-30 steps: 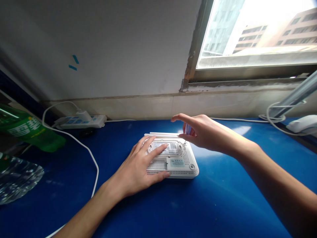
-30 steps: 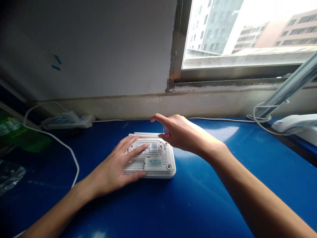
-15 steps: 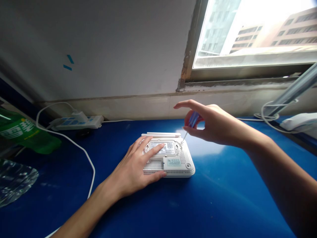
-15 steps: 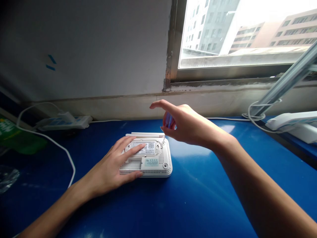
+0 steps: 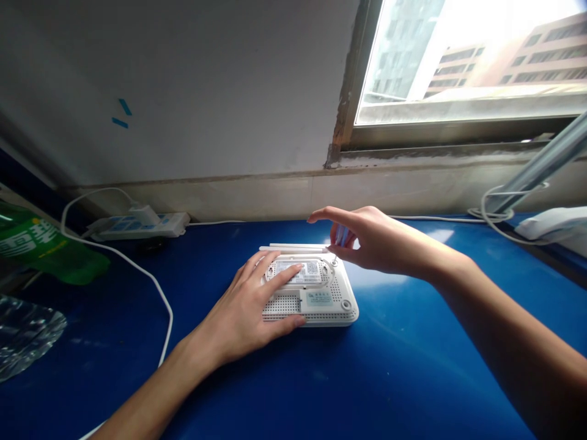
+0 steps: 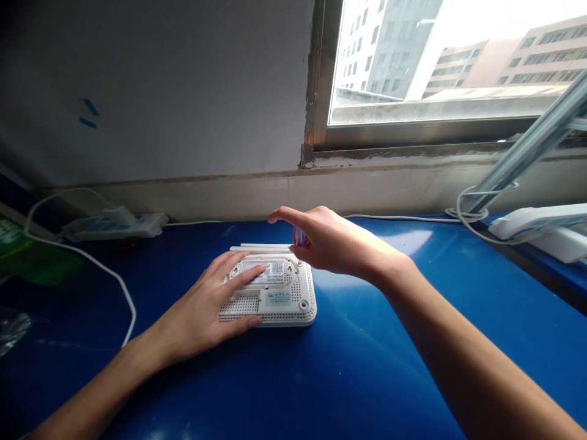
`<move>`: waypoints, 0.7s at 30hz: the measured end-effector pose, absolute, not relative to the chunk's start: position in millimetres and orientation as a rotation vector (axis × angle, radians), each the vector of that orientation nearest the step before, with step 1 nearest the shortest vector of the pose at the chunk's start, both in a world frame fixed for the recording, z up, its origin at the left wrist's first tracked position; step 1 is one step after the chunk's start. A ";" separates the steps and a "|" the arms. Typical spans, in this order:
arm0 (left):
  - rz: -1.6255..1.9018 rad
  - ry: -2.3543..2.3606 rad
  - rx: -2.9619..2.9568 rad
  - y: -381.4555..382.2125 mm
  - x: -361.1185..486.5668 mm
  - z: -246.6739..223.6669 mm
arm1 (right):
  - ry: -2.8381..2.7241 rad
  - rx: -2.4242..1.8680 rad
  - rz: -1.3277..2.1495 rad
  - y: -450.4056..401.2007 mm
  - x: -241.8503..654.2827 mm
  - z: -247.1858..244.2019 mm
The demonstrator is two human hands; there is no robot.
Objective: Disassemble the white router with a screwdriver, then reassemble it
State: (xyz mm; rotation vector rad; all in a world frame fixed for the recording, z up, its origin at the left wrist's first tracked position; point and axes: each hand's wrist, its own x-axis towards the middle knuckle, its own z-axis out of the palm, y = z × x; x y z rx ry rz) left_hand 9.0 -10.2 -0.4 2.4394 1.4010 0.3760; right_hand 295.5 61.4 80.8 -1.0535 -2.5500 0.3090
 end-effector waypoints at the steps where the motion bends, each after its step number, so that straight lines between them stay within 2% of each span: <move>1: 0.369 1.407 2.434 -10.3 9.2 -0.1 | -2.541 -1.044 0.296 61.6 297.1 82.1; 12: 0.345 1.425 2.420 -11.9 11.1 1.6 | -2.500 -1.002 0.181 62.4 303.2 89.6; 21: 0.386 1.419 2.435 -12.1 9.2 -0.4 | -2.554 -1.104 0.344 63.5 297.0 79.7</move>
